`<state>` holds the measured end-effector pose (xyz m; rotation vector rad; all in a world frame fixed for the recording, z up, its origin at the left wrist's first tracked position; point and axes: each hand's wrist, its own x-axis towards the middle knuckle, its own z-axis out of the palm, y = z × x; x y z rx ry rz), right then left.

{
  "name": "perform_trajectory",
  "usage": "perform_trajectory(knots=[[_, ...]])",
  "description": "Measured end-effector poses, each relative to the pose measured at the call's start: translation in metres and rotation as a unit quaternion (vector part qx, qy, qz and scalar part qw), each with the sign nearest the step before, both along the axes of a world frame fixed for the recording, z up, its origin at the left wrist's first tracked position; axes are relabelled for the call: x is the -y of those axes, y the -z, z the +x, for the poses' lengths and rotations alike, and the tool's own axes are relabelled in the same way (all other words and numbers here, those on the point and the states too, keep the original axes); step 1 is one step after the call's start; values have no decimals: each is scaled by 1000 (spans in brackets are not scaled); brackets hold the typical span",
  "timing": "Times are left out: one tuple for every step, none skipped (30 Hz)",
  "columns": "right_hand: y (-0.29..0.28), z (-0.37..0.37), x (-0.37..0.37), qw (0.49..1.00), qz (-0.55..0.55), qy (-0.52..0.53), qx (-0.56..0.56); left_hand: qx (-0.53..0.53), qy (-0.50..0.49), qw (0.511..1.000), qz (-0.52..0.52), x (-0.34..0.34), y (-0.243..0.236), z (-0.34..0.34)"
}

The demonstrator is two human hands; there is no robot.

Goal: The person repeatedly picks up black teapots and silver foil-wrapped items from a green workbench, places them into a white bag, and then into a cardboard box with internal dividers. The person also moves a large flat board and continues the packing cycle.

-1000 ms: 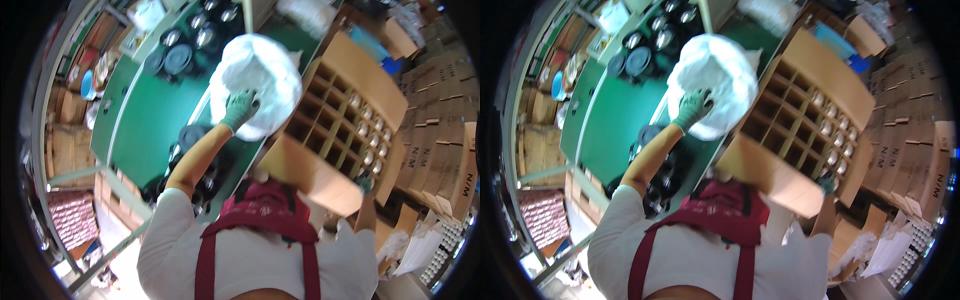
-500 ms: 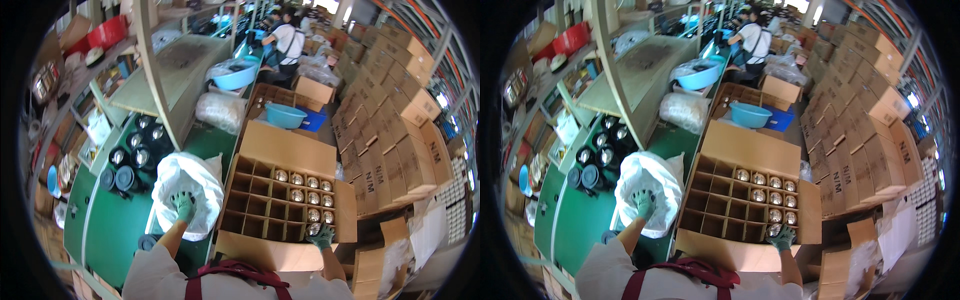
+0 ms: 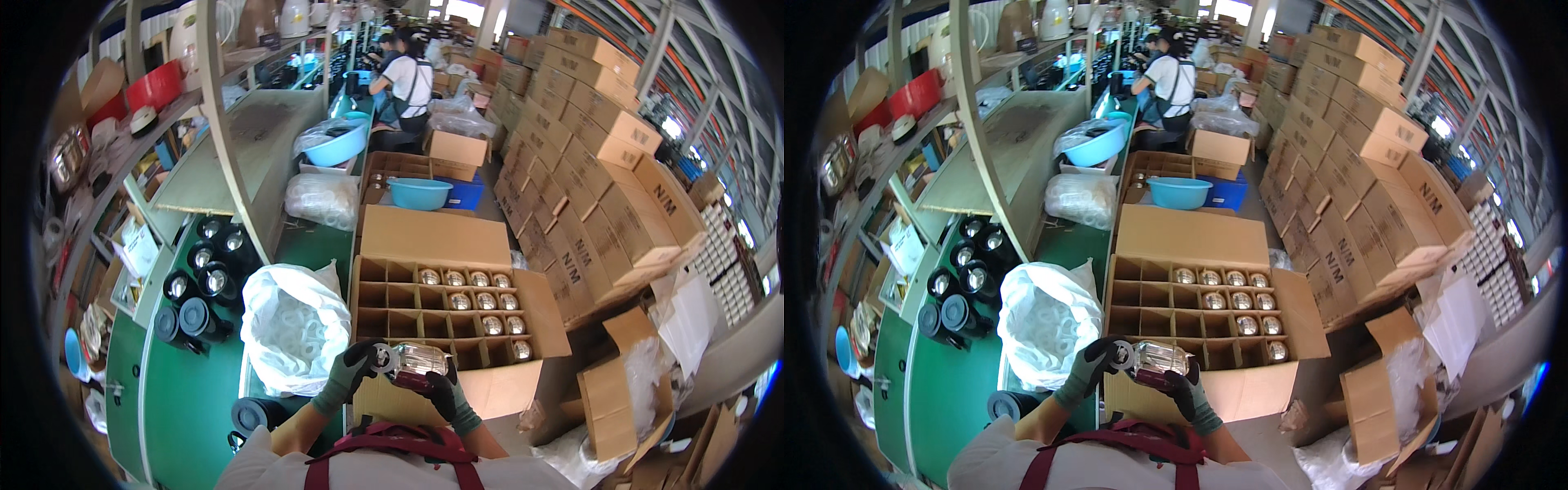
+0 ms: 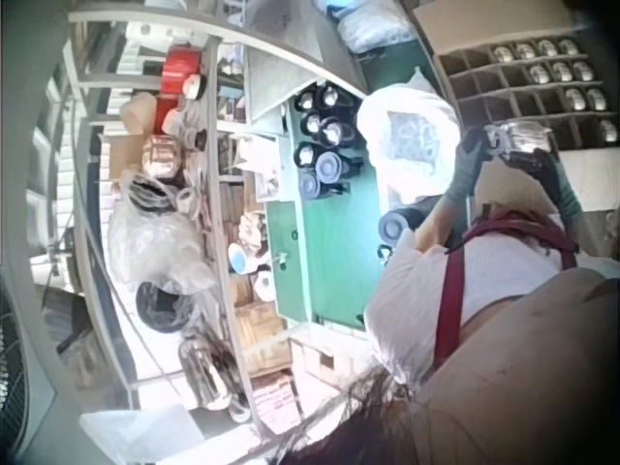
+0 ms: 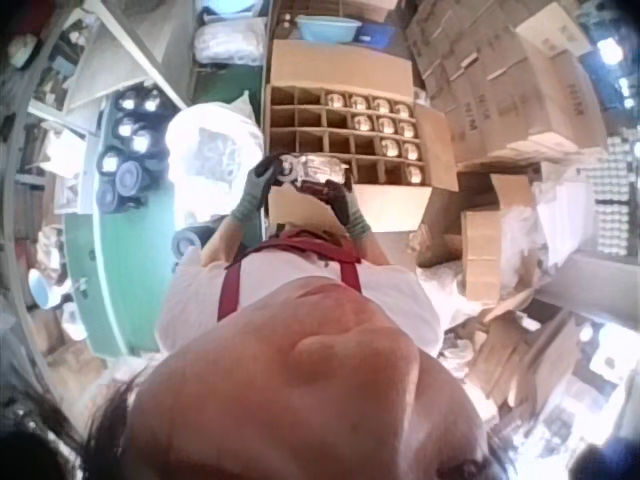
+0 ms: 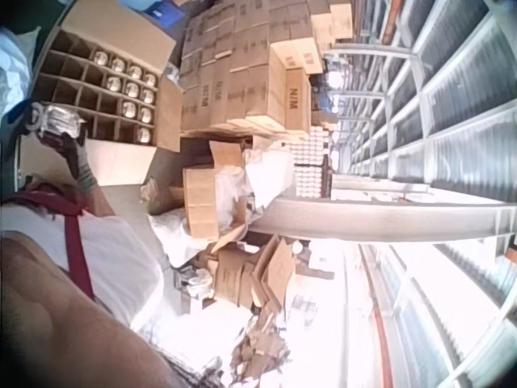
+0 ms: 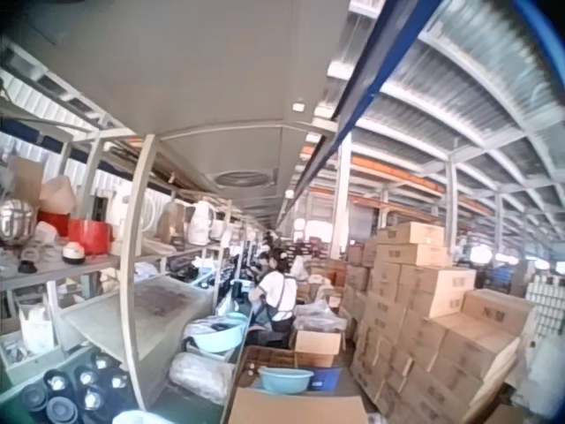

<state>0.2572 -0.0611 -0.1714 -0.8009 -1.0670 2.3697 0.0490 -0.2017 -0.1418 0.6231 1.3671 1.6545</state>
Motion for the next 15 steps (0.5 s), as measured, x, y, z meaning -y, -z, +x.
perform_trajectory(knots=[[8,5,3,999,-26,-1,-35,-46,2,999,-5,1,-2,-1],[16,12,5,996,-49,2,-71,-92,9,996,-7,1,-2,-1],[9,13,14,994,-69,-9,-87,-118,-3,993,26,7,-1,0],[-10,16,22,992,-81,-11,-97,-94,9,995,-24,10,-9,2],[-23,15,31,993,-68,-17,-94,-76,22,997,18,16,-9,3],[-28,15,31,984,-84,-46,-148,-49,36,996,59,19,-7,2],[-50,13,36,984,-74,-33,-161,-81,62,994,43,21,-13,-2],[-73,20,42,985,-54,-16,-162,-103,92,990,38,16,-19,0],[-66,27,45,985,-60,3,-160,-106,129,984,61,6,-32,7],[-53,32,44,985,-69,14,-156,-75,87,993,-14,3,-36,14],[-44,38,44,985,-78,22,-152,-163,102,981,-8,-4,-22,10],[-42,43,46,983,-81,26,-161,-251,103,962,-1,-8,-16,8],[-40,46,48,981,-84,28,-170,-334,82,938,44,-12,-11,11],[-40,50,50,980,-87,27,-179,-413,58,904,90,-18,-8,14],[-47,52,53,978,-82,36,-189,-489,32,862,132,-21,-9,19]])
